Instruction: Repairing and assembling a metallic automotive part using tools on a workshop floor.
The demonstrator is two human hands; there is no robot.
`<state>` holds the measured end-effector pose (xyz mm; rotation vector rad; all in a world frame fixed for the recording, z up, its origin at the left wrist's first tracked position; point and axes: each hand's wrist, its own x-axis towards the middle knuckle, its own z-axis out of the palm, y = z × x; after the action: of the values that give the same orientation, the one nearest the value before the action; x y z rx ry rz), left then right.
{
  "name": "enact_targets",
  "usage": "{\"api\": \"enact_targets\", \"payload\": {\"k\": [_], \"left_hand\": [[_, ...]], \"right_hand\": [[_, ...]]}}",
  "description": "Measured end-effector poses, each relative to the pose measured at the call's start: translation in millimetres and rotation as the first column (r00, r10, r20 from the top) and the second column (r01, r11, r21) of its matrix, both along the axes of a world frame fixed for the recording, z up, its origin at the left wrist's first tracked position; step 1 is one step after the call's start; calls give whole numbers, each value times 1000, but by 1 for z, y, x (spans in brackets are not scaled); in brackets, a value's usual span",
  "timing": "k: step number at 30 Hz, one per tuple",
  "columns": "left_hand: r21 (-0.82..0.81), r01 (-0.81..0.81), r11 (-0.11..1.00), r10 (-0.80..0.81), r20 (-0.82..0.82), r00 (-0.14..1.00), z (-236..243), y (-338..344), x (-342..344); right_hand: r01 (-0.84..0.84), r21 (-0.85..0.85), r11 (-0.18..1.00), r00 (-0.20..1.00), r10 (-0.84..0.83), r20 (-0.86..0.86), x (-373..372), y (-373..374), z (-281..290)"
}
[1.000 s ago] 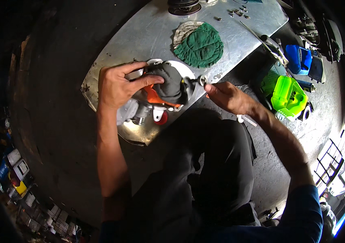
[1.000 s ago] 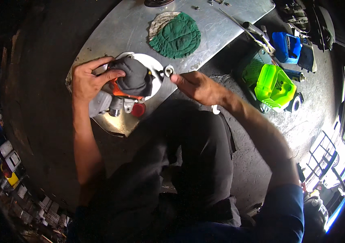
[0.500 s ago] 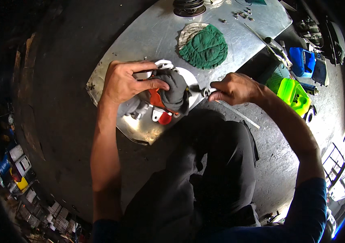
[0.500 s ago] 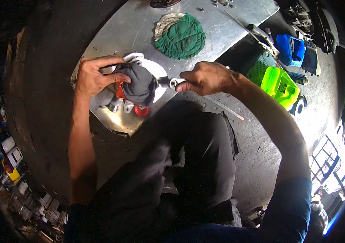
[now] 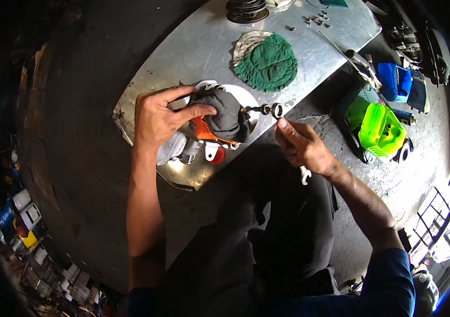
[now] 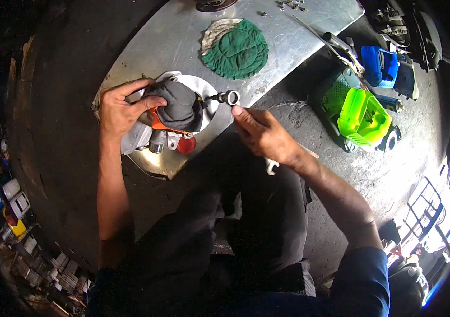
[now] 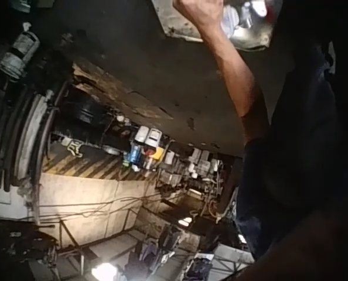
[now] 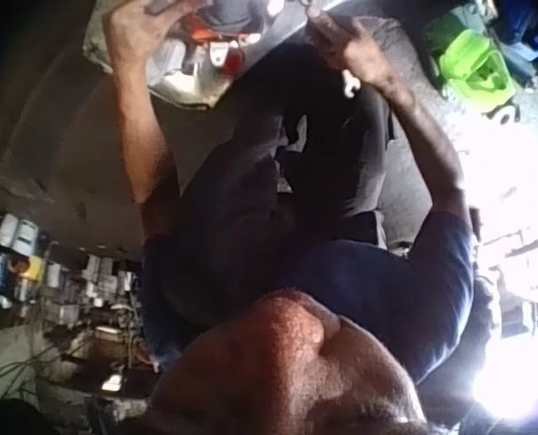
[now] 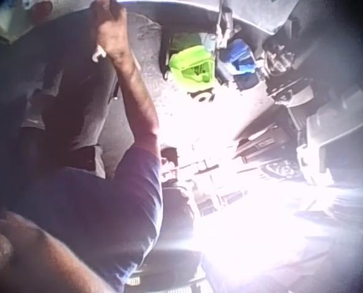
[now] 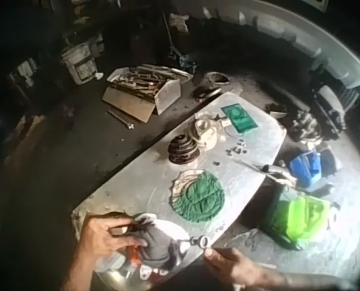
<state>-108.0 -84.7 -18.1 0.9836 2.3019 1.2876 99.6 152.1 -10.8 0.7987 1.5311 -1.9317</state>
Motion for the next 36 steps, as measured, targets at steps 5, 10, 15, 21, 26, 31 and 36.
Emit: {"api": "enact_targets", "payload": {"k": [5,10,15,21,26,31,36], "left_hand": [[-130,-70,989,76,35,997,15,11,15],[-122,-85,989,85,-8,996,13,13,24],[-127,-44,991,48,28,998,10,7,19],[-107,119,987,-123,-31,992,2,2,-17],[-180,57,982,-75,-99,992,4,8,-12],[-55,-30,998,26,-76,997,-5,8,-19],[-36,-77,996,73,-87,994,-1,8,-11]], "right_hand": [[377,-316,871,923,-326,204,-1,-24,-1],[579,-429,694,815,-490,308,-6,-40,4],[428,-402,810,904,-374,208,2,-30,-5],[-318,596,737,765,571,-299,-21,32,-20],[-301,816,493,442,830,-339,-58,69,-26],[-133,394,910,946,234,-223,-28,56,-12],[-22,98,995,1000,22,-1,-15,21,0]]}}
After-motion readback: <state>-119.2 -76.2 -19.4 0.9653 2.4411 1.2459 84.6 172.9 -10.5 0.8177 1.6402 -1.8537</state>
